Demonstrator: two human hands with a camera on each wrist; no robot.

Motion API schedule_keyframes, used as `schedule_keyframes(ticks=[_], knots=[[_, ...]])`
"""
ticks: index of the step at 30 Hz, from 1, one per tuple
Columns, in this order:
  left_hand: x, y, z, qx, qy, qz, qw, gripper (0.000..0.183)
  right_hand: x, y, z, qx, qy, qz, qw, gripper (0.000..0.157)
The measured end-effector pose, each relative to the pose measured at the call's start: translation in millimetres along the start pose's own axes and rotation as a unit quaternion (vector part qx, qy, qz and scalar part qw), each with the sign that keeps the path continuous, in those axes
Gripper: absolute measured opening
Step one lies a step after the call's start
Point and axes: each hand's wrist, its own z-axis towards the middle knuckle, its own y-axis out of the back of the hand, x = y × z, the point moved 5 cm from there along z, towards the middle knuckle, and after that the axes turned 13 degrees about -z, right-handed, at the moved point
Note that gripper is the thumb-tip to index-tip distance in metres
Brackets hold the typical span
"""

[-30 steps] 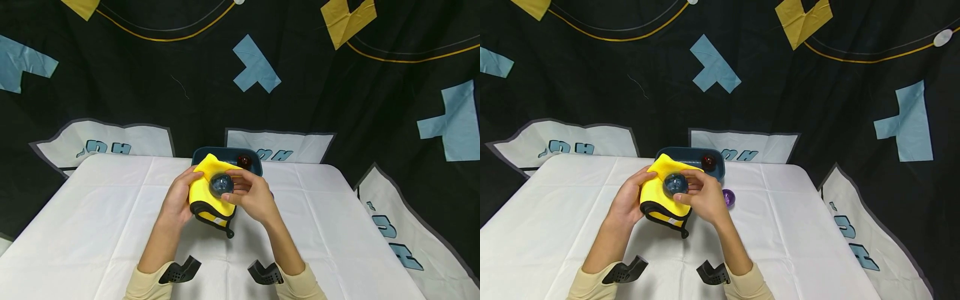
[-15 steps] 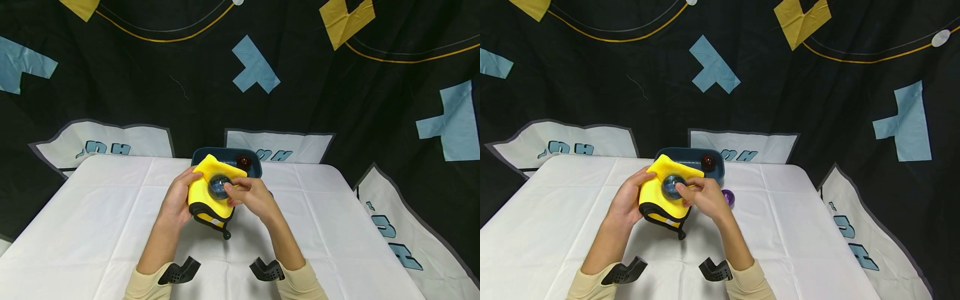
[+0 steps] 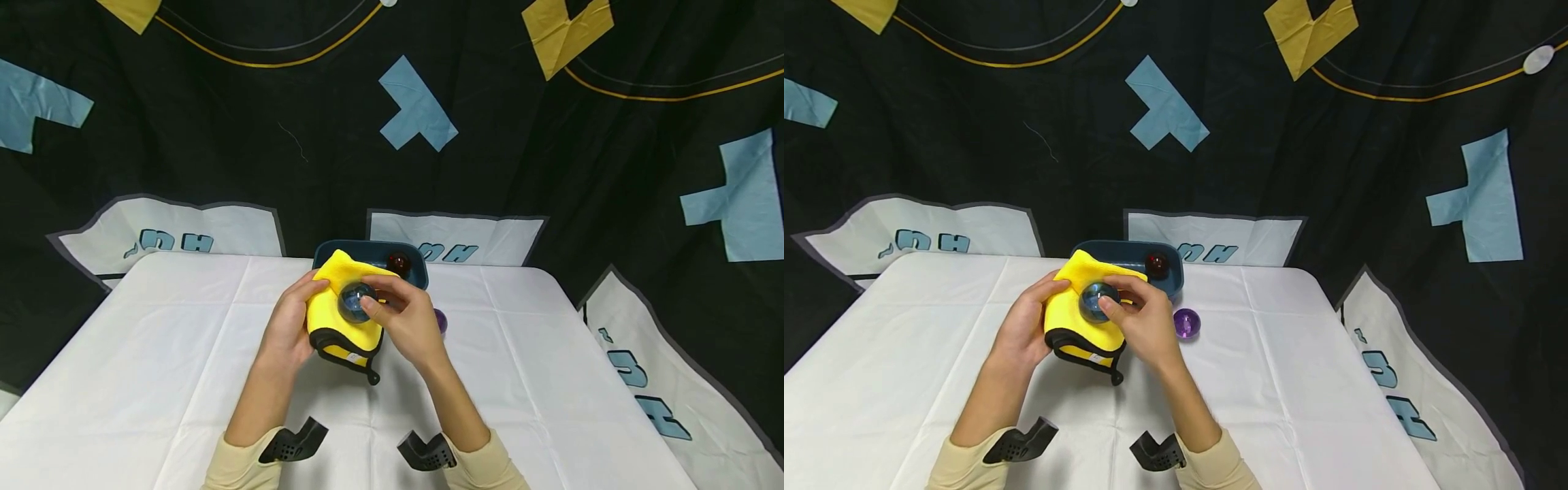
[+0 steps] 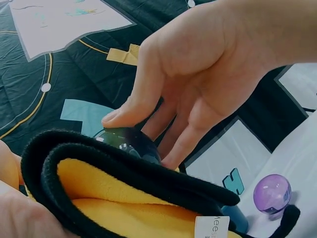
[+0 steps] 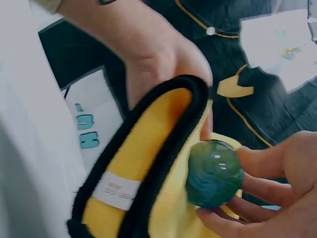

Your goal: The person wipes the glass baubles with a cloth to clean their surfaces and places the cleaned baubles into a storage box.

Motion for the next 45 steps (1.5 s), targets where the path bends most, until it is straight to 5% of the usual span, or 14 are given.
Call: schedule_keyframes(ticks=[8,19,29,37,45], knots=[[-0.2,0.2,-0.6,-0.003,-0.003,-0.002,1.0000,0.050,0,0.5,1,0.062,-0.011,0.017,0.998,0.058],[1.1,0.0,-0.7,-0.011,-0.001,0.006,0.9999,0.051,-13,3.6,6,0.030,-0.076,-0.028,0.996,0.044],[1.3,0.0,0.1,-0.001,-0.002,0.003,1.0000,0.052,-24,0.7,8,0.065,-0.120,-0.018,0.990,0.044],[0.1,-0.8,-0.3,0.017,-0.009,0.001,0.9998,0.048,-21,-1.5,7,0.046,-0.098,-0.042,0.993,0.048],[1.7,-2.0,-0.2,0.014,0.000,0.005,0.9999,0.047,-6,1.4,3,-0.019,-0.005,-0.001,1.000,0.035]])
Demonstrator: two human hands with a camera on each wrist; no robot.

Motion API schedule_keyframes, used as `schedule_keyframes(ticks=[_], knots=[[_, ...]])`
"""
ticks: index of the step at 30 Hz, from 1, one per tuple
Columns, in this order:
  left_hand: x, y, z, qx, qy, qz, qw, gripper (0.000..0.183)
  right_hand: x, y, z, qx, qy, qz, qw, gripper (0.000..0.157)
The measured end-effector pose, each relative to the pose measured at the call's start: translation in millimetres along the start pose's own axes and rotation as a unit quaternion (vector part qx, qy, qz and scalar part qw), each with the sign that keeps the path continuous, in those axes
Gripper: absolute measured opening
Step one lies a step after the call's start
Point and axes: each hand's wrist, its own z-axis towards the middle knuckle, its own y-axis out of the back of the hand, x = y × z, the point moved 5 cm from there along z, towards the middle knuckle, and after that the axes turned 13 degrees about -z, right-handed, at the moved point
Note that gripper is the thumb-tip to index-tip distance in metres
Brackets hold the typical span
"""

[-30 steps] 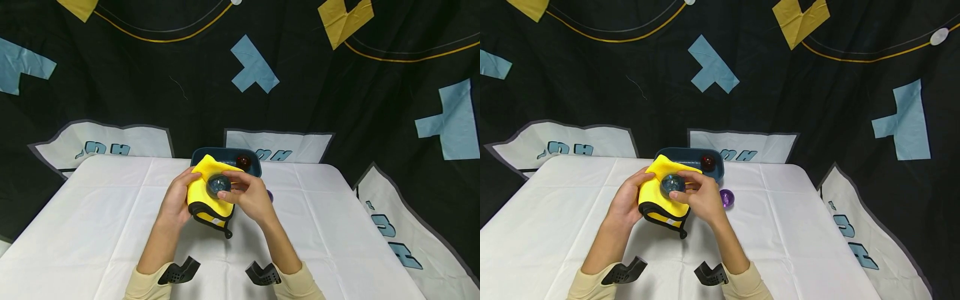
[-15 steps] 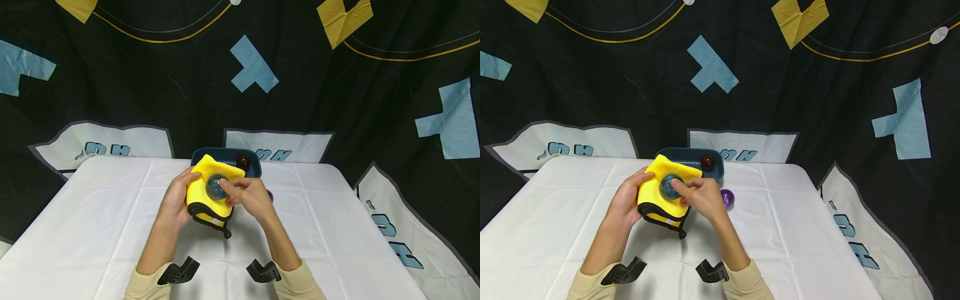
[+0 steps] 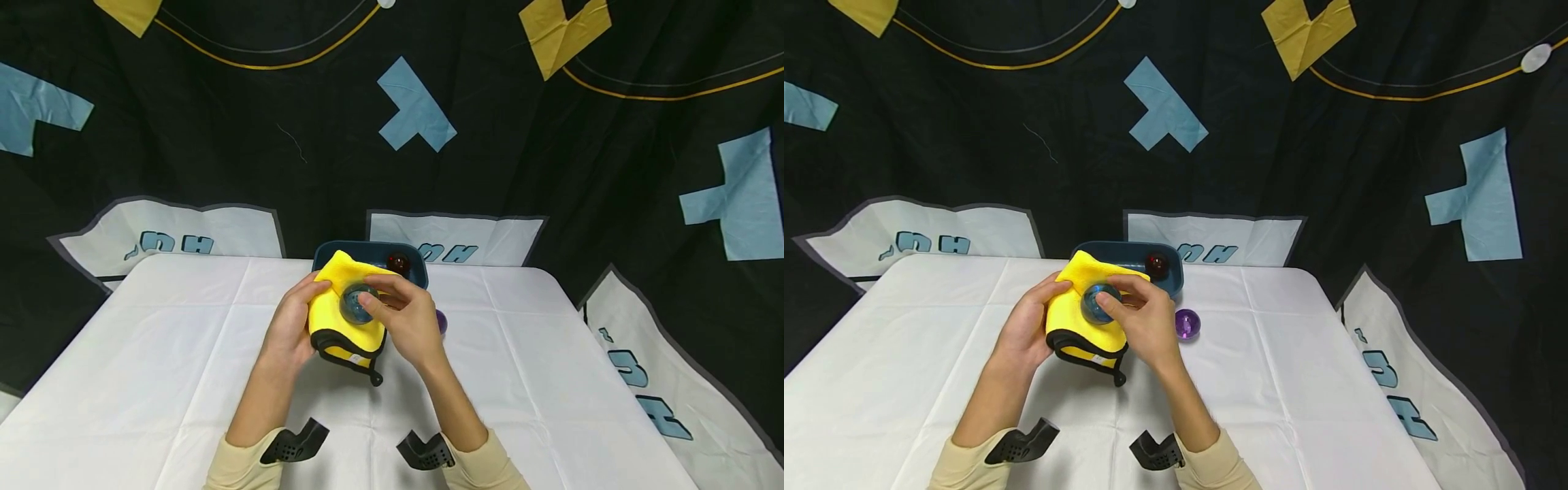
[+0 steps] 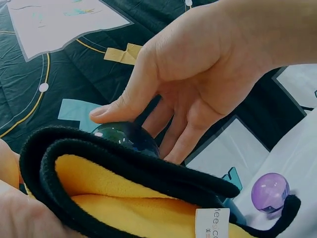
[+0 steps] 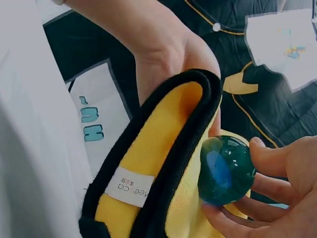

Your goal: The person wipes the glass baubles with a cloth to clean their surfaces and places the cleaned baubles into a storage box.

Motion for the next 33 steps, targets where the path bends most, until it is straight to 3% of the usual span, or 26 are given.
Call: schedule_keyframes(ticks=[3,9,14,19,27,33], knots=[[-0.2,0.8,0.2,-0.005,0.000,-0.002,1.0000,0.049,1,1.7,-1,0.027,-0.014,-0.004,1.000,0.036],[-0.1,2.2,0.9,-0.006,0.001,-0.002,1.0000,0.050,0,3.1,0,0.091,-0.029,0.007,0.995,0.054],[1.8,1.8,1.6,-0.009,0.004,0.010,0.9999,0.051,-2,5.3,1,0.077,-0.029,0.000,0.997,0.052],[2.9,1.3,2.1,-0.010,0.004,0.012,0.9999,0.050,-7,7.1,2,0.066,-0.063,-0.026,0.996,0.045],[2.9,1.4,1.3,-0.013,0.004,0.018,0.9998,0.049,-14,4.7,4,0.095,-0.104,-0.013,0.990,0.043],[2.7,1.3,1.2,-0.010,0.000,0.014,0.9999,0.047,-17,3.2,5,0.108,-0.118,-0.040,0.986,0.044]])
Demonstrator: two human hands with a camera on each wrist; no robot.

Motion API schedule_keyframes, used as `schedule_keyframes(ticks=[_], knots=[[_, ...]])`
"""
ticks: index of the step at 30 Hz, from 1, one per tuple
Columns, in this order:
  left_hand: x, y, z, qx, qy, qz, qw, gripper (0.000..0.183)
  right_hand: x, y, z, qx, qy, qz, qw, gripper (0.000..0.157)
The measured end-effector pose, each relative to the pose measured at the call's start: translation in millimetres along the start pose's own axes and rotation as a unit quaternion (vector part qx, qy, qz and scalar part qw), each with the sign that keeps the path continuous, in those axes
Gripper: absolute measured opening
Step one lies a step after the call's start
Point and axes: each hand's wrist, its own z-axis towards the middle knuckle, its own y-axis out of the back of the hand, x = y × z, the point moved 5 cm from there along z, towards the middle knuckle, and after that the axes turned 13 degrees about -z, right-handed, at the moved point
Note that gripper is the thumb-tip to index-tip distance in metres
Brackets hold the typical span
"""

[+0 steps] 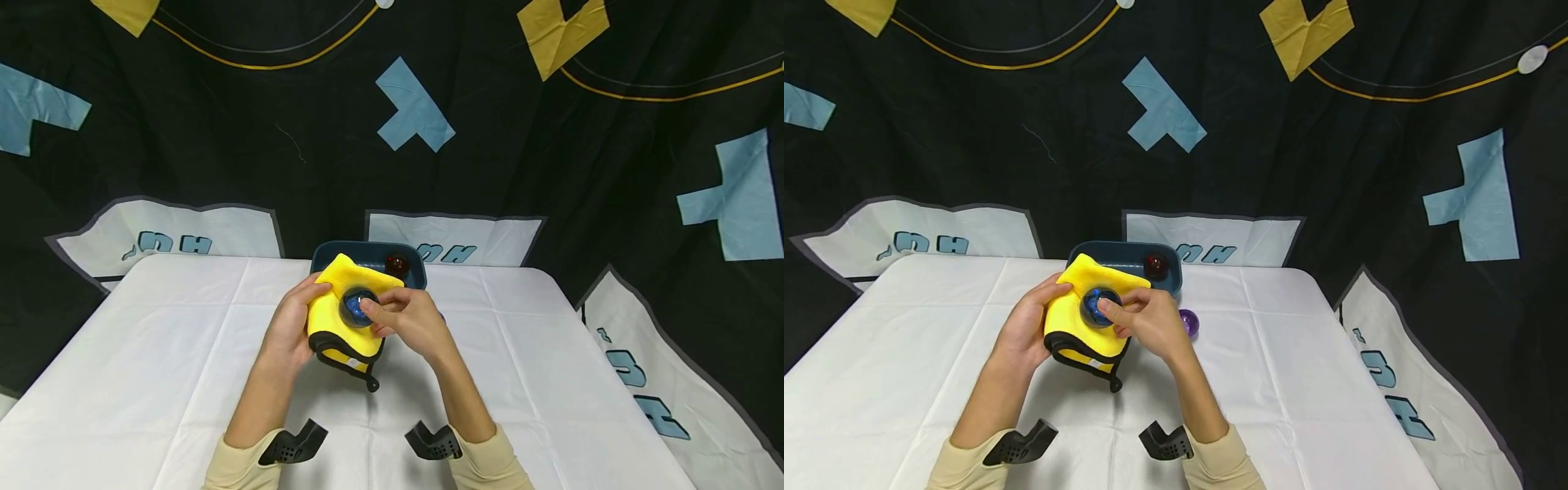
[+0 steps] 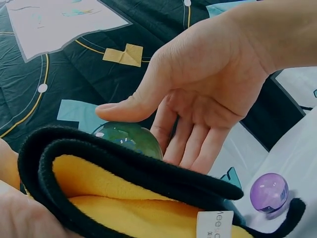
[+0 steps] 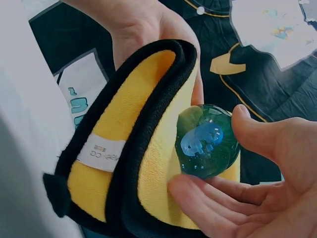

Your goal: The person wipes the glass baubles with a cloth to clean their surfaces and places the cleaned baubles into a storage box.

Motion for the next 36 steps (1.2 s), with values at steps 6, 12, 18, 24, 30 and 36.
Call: schedule_keyframes(ticks=[6,12,18,24,30,36], knots=[[-1.8,-0.1,-0.6,0.002,-0.005,-0.012,0.9999,0.048,4,-3.1,0,-0.022,0.025,-0.001,0.999,0.047],[-1.1,-1.3,-0.8,0.001,-0.002,-0.005,1.0000,0.048,10,-0.3,-4,-0.034,0.080,0.026,0.996,0.038],[-0.8,-1.6,-1.2,-0.001,0.004,-0.012,0.9999,0.050,10,4.7,-5,0.033,0.070,0.041,0.996,0.050],[-0.5,-2.0,-1.4,-0.003,0.009,-0.010,0.9999,0.051,10,5.7,-4,0.039,0.072,0.035,0.996,0.055],[1.7,-1.9,-0.6,-0.001,0.011,-0.001,0.9999,0.049,8,6.4,-4,0.001,0.051,0.007,0.999,0.048],[2.3,-2.5,-1.2,0.002,0.008,0.006,0.9999,0.049,4,7.1,-4,-0.001,0.009,0.005,1.000,0.046]])
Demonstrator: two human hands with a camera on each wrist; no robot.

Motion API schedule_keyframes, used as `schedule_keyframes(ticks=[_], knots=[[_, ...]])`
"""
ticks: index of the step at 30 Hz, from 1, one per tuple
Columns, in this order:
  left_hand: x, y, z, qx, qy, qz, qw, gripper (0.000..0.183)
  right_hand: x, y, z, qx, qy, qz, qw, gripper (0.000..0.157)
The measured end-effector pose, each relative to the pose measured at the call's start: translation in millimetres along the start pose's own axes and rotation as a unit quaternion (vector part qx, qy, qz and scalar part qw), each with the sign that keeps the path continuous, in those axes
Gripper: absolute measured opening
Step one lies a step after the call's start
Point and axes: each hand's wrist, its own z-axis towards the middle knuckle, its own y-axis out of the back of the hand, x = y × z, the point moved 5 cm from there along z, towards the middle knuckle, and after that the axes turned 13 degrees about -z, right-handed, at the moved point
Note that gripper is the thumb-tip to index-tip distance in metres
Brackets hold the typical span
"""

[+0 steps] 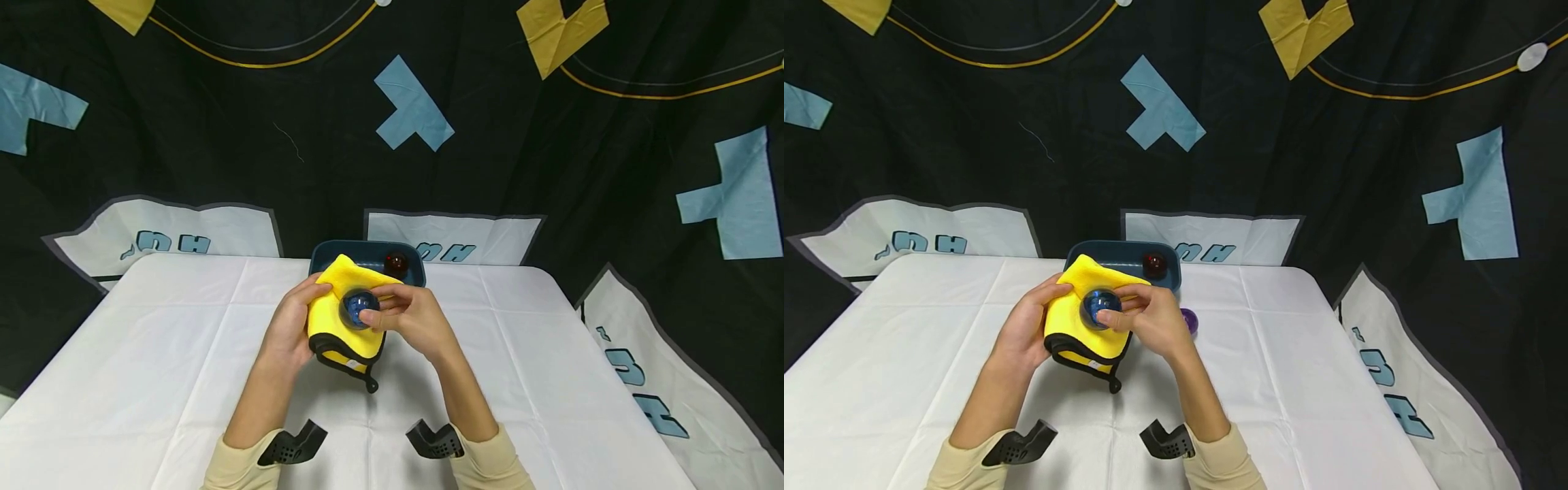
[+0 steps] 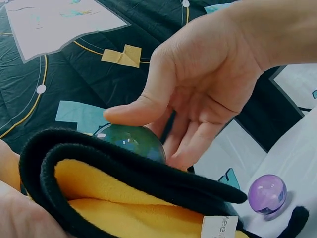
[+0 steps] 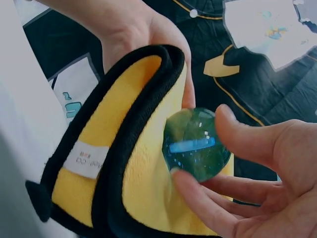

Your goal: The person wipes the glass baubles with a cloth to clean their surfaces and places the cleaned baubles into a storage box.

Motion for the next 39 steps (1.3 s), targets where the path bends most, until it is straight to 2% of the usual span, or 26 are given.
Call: schedule_keyframes(ticks=[3,6,12,15,18,22,25,28,31,36,39], knots=[[-0.7,0.1,-0.7,0.000,-0.001,0.001,1.0000,0.049,-3,-1.4,2,0.010,-0.018,0.012,1.000,0.041],[-1.8,0.3,-1.1,0.000,-0.003,-0.003,1.0000,0.048,-5,-3.5,3,0.018,-0.018,0.012,1.000,0.039],[-4.8,0.2,-1.1,0.007,-0.012,-0.012,0.9998,0.046,-7,-8.5,6,0.017,-0.003,0.004,1.000,0.050],[-4.8,0.0,0.2,0.013,-0.012,-0.016,0.9997,0.045,-4,-8.1,5,-0.011,0.016,0.012,1.000,0.049],[-4.4,-0.5,1.2,0.017,-0.013,-0.020,0.9996,0.046,0,-6.7,3,-0.057,0.049,0.023,0.997,0.041],[-5.0,0.3,1.2,0.016,-0.014,-0.024,0.9995,0.047,7,-6.6,-2,-0.096,0.081,0.013,0.992,0.033],[-6.2,2.3,0.8,0.007,-0.013,-0.030,0.9995,0.049,11,-8.2,-5,-0.081,0.081,0.004,0.993,0.037],[-7.8,3.5,0.2,0.003,-0.015,-0.034,0.9993,0.050,13,-10.2,-6,-0.045,0.077,0.016,0.996,0.047],[-9.0,4.0,0.1,0.006,-0.017,-0.034,0.9992,0.051,13,-11.5,-5,-0.030,0.074,0.027,0.996,0.054],[-8.5,3.8,0.3,0.008,-0.014,-0.024,0.9996,0.050,9,-10.5,-3,-0.040,0.057,0.030,0.997,0.050],[-7.3,3.3,0.9,0.014,-0.012,-0.020,0.9996,0.048,7,-9.1,-2,-0.031,0.037,0.029,0.998,0.047]])
